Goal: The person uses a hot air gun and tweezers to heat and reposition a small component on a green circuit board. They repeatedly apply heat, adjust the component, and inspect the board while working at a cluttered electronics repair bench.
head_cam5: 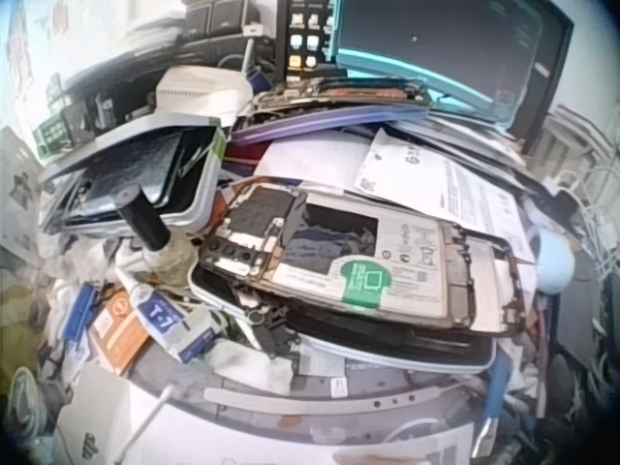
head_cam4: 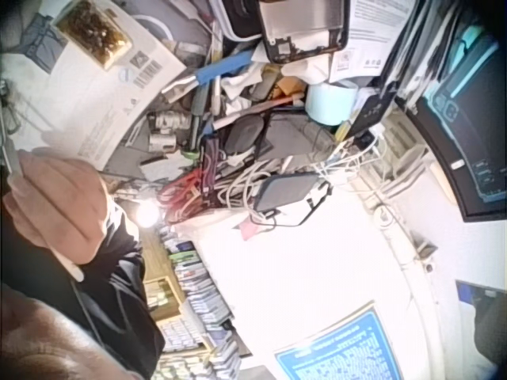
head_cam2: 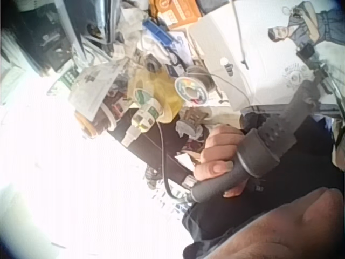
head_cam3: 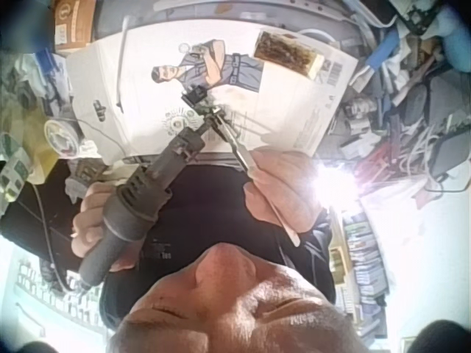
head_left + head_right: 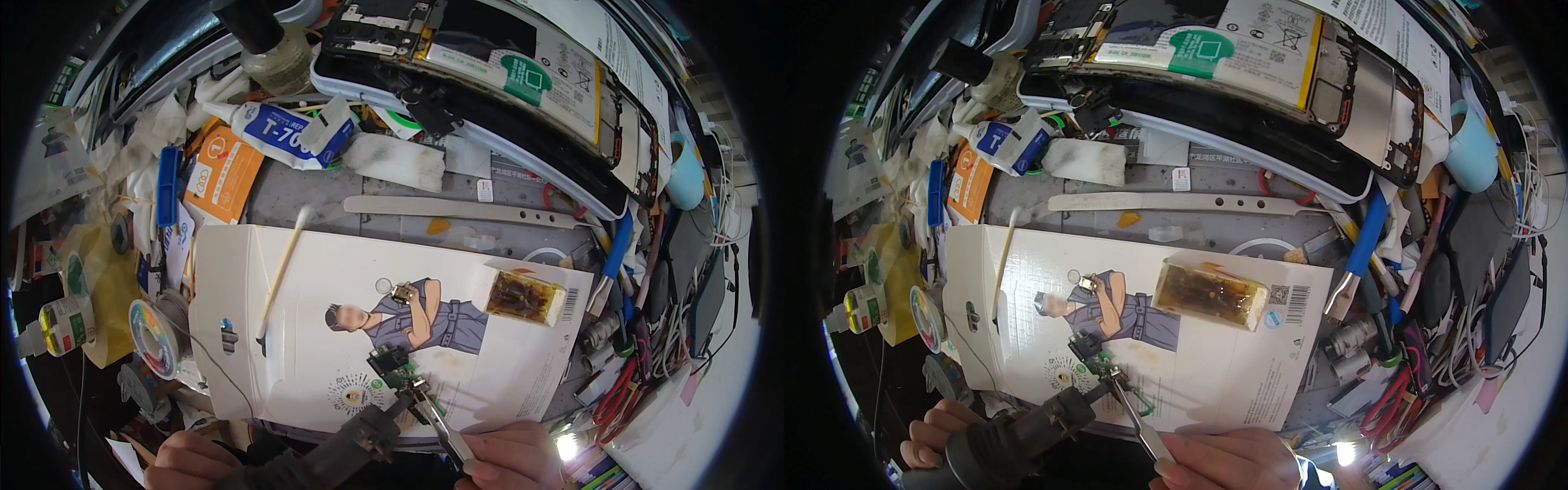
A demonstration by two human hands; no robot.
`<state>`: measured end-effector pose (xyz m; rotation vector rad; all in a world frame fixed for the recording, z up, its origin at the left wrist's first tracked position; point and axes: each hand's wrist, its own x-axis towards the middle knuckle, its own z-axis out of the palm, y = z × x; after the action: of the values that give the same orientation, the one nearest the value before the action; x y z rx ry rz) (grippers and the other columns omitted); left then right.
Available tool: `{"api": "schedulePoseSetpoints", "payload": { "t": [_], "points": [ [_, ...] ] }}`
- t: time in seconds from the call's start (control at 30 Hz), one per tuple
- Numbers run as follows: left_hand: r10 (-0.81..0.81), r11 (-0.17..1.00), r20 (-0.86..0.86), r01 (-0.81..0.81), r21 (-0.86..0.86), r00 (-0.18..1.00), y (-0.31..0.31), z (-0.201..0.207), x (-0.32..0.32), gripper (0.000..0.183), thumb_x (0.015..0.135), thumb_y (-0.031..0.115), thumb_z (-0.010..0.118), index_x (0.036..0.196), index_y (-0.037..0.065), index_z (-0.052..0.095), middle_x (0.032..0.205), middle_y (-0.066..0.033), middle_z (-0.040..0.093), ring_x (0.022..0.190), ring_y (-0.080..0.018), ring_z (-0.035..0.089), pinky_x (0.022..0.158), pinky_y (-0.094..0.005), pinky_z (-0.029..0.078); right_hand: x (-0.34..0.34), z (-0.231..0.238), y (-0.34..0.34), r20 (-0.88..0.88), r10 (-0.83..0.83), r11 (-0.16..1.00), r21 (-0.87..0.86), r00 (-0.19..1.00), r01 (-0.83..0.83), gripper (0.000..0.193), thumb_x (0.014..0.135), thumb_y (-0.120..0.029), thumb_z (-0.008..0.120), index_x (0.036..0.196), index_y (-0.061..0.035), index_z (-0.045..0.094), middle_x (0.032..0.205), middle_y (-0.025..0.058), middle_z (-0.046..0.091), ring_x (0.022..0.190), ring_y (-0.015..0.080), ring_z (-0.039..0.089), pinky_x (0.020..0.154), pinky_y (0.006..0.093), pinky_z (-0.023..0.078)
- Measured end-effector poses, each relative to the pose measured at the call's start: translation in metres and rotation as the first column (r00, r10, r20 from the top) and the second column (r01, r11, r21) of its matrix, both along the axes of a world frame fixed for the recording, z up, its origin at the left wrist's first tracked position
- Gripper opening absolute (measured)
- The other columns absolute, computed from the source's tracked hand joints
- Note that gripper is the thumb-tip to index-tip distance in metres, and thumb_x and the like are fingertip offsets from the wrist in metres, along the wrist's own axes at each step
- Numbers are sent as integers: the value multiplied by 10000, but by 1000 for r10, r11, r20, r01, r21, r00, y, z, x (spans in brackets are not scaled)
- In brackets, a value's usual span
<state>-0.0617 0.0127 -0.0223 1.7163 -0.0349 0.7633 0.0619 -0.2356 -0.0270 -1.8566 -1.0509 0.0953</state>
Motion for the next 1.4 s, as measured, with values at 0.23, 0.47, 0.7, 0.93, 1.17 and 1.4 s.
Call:
{"api": "schedulePoseSetpoints", "payload": {
  "t": [0.23, 0.47, 0.7, 0.93, 1.17, 1.4],
  "points": [
    [63, 997, 65, -59, -52, 996, -3, -4, 2, 253, 926, 249, 498, 987, 5, 510, 706, -128, 515, 518, -238, 482, 482, -388, 391, -1, -1, 3, 14, -22, 1000, -4, 1000, 22, 292, 758, -25, 709, 1029, 48, 628, 931, 216, 676, 771, 312, 683, 646, 386, 569],
    [77, 996, 42, -75, -39, 996, -3, -3, 1, 226, 903, 231, 535, 923, 7, 518, 700, -126, 524, 526, -238, 493, 491, -381, 406, -6, -2, 3, 4, -53, 999, 10, 999, 53, 291, 763, -18, 709, 1035, 42, 627, 939, 217, 678, 785, 311, 682, 661, 388, 564],
    [52, 998, 30, -51, -27, 998, -2, -2, 2, 223, 910, 226, 534, 943, 6, 517, 709, -120, 523, 529, -237, 492, 501, -381, 410, -5, -3, 4, 19, -71, 996, 51, 997, 70, 294, 759, -15, 711, 1036, 37, 627, 940, 218, 677, 776, 309, 681, 659, 388, 563],
    [61, 998, 60, -59, -27, 996, -3, -4, 4, 276, 926, 233, 509, 1061, -7, 518, 717, -112, 504, 517, -225, 471, 489, -378, 392, -4, 0, 4, 11, -62, 998, 20, 998, 62, 285, 757, -16, 707, 1026, 36, 628, 935, 216, 677, 773, 311, 682, 655, 383, 567],
    [49, 999, 65, -47, -23, 997, -2, -4, 3, 278, 926, 228, 510, 1069, -10, 522, 715, -115, 504, 514, -223, 470, 477, -371, 383, -4, -1, 5, 26, -64, 998, 14, 998, 64, 270, 761, -21, 704, 1014, 35, 631, 925, 218, 679, 760, 311, 684, 651, 386, 571],
    [52, 999, 48, -51, -19, 997, -2, -3, 2, 264, 919, 222, 520, 1058, -3, 517, 714, -113, 506, 521, -228, 477, 481, -371, 387, -2, 0, 5, 28, -54, 998, -7, 998, 55, 249, 771, -29, 701, 1002, 41, 639, 914, 216, 679, 754, 307, 684, 650, 381, 576]
  ]
}}
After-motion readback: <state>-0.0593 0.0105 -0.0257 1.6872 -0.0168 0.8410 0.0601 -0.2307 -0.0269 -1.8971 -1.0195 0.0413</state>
